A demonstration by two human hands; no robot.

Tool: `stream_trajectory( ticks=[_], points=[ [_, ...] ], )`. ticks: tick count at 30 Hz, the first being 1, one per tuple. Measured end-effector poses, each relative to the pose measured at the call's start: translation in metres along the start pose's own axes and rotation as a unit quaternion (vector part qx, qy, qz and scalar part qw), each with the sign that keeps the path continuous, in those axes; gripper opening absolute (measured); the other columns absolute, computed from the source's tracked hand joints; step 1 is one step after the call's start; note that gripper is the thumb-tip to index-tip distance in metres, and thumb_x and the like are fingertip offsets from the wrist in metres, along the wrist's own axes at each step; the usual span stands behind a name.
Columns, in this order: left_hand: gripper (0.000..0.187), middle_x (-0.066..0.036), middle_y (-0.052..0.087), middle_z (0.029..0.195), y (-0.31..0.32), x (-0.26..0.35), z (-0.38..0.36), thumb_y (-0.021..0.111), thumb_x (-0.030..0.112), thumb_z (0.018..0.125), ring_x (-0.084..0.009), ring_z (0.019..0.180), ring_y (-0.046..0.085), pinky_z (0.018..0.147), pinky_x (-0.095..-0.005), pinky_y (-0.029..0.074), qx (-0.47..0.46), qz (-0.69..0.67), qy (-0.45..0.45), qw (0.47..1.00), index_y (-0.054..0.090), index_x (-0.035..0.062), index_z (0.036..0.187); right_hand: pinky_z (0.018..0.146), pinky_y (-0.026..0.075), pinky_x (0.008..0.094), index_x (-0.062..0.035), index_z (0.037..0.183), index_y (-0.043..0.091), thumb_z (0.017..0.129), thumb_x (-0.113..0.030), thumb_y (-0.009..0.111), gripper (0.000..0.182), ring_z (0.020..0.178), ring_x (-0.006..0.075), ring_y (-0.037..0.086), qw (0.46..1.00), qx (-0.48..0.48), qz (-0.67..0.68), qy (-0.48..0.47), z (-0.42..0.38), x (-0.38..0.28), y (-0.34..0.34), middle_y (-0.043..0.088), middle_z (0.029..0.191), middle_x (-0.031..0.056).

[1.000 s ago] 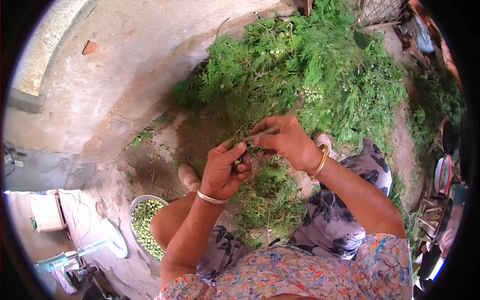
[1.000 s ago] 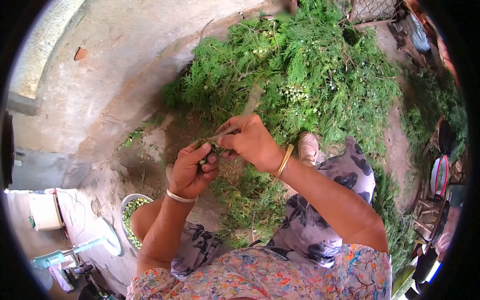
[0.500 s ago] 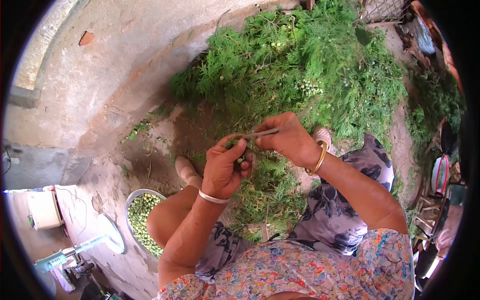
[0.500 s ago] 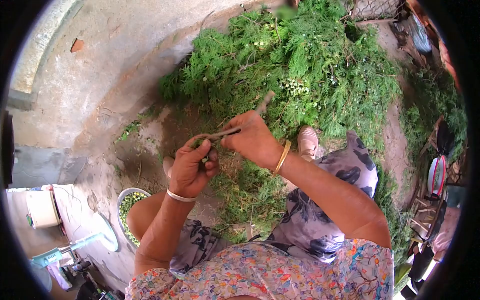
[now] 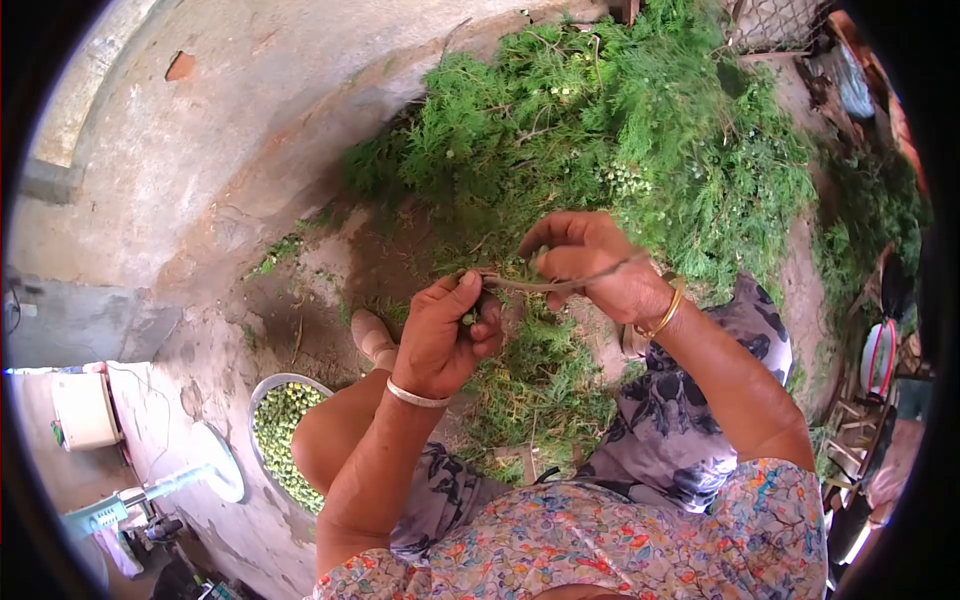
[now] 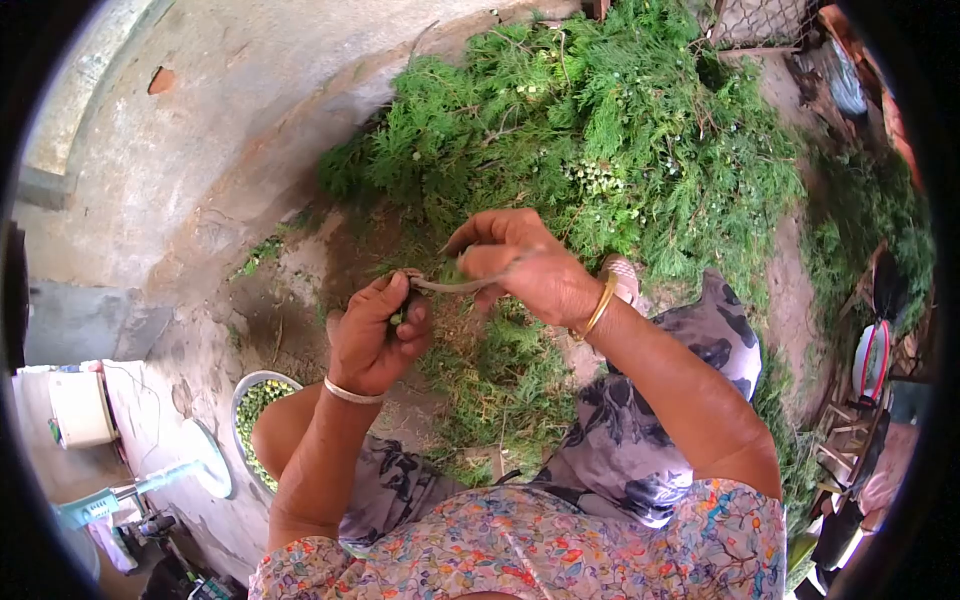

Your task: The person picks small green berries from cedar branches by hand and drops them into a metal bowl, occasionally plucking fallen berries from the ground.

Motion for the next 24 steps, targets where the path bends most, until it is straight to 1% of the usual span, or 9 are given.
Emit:
stream_trajectory(
  ticks=[2, 5, 7, 10, 14, 16, 20, 23, 24],
  points=[
    [0.016, -0.006, 0.053, 0.068, -0.002, -0.002, 0.002, 0.050, 0.020, 0.095, -0.0101, 0.052, 0.043, 0.044, -0.0235, 0.036, 0.012, -0.025, -0.006, 1.000, 0.054, 0.0048, 0.094, 0.054, 0.050, 0.0261, 0.0052, 0.094, 0.060, 0.078, -0.006, 0.062, 0.020, 0.061, 0.0095, 0.056, 0.999, -0.023, -0.035, -0.005, -0.001, 0.002, 0.005, 0.060, 0.070, 0.0055],
    [0.016, -0.007, 0.053, 0.069, 0.000, -0.007, 0.003, 0.050, 0.020, 0.095, -0.0105, 0.053, 0.043, 0.044, -0.0236, 0.036, 0.009, 0.006, -0.012, 1.000, 0.053, 0.0045, 0.093, 0.050, 0.046, 0.0205, 0.0046, 0.096, 0.059, 0.080, -0.004, 0.063, 0.019, 0.060, 0.0080, 0.056, 0.990, -0.086, -0.107, -0.042, 0.003, 0.009, 0.009, 0.062, 0.076, 0.0053],
    [0.016, -0.007, 0.054, 0.069, 0.002, -0.012, 0.003, 0.051, 0.020, 0.094, -0.0107, 0.052, 0.043, 0.044, -0.0235, 0.036, -0.006, 0.016, -0.033, 0.999, 0.053, 0.0039, 0.093, 0.054, 0.046, 0.0208, 0.0041, 0.096, 0.060, 0.081, -0.001, 0.063, 0.016, 0.065, 0.0078, 0.057, 0.977, -0.103, -0.158, -0.100, 0.004, 0.008, 0.012, 0.062, 0.075, 0.0045],
    [0.017, -0.008, 0.055, 0.069, 0.002, -0.014, 0.002, 0.052, 0.020, 0.094, -0.0108, 0.053, 0.044, 0.045, -0.0235, 0.036, -0.003, 0.021, -0.039, 0.999, 0.054, 0.0030, 0.092, 0.059, 0.046, 0.0221, 0.0042, 0.093, 0.061, 0.080, -0.001, 0.063, 0.014, 0.069, 0.0076, 0.057, 0.963, -0.076, -0.194, -0.170, 0.010, 0.018, 0.008, 0.062, 0.076, 0.0035],
    [0.017, -0.009, 0.056, 0.069, 0.002, -0.011, 0.000, 0.053, 0.019, 0.093, -0.0111, 0.052, 0.045, 0.044, -0.0229, 0.036, -0.022, 0.016, -0.043, 0.999, 0.054, 0.0023, 0.091, 0.054, 0.045, 0.0261, 0.0041, 0.080, 0.063, 0.076, -0.005, 0.063, 0.010, 0.063, 0.0071, 0.055, 0.977, -0.047, -0.128, -0.165, 0.003, 0.011, 0.015, 0.061, 0.066, 0.0055],
    [0.016, -0.009, 0.056, 0.068, 0.001, -0.011, -0.001, 0.054, 0.018, 0.093, -0.0112, 0.050, 0.045, 0.042, -0.0225, 0.035, -0.019, 0.066, -0.075, 0.995, 0.054, 0.0018, 0.091, 0.056, 0.046, 0.0273, 0.0043, 0.080, 0.063, 0.076, -0.005, 0.062, 0.011, 0.063, 0.0083, 0.056, 0.941, -0.036, -0.240, -0.235, -0.001, 0.006, 0.018, 0.061, 0.066, 0.0055],
    [0.015, -0.010, 0.056, 0.068, 0.001, -0.014, -0.002, 0.054, 0.017, 0.093, -0.0109, 0.049, 0.045, 0.040, -0.0222, 0.034, -0.026, 0.068, -0.086, 0.994, 0.054, 0.0014, 0.091, 0.056, 0.047, 0.0278, 0.0044, 0.080, 0.063, 0.075, -0.005, 0.062, 0.011, 0.061, 0.0104, 0.057, 0.930, -0.030, -0.278, -0.237, 0.000, 0.011, 0.016, 0.062, 0.066, 0.0055],
    [0.015, -0.010, 0.056, 0.067, 0.005, -0.015, -0.006, 0.053, 0.015, 0.093, -0.0106, 0.048, 0.044, 0.040, -0.0225, 0.034, -0.024, 0.095, -0.103, 0.990, 0.055, 0.0005, 0.093, 0.053, 0.046, 0.0265, 0.0044, 0.078, 0.063, 0.076, -0.005, 0.061, 0.009, 0.058, 0.0114, 0.057, 0.968, -0.059, -0.158, -0.186, 0.003, 0.013, 0.011, 0.062, 0.066, 0.0050],
    [0.015, -0.010, 0.055, 0.066, 0.007, -0.013, -0.007, 0.053, 0.015, 0.093, -0.0106, 0.047, 0.043, 0.040, -0.0222, 0.034, -0.014, 0.091, -0.101, 0.991, 0.055, -0.0001, 0.095, 0.051, 0.046, 0.0259, 0.0040, 0.079, 0.062, 0.077, -0.005, 0.060, 0.009, 0.058, 0.0114, 0.057, 0.990, -0.034, -0.091, -0.100, 0.002, 0.010, 0.007, 0.061, 0.067, 0.0046]
  ],
)
Point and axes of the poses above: each hand's wrist, its own z-axis towards the middle knuckle, its own y-axis out of the palm, x = y × z, the point moved 4 cm from there along z, towards the middle knuckle
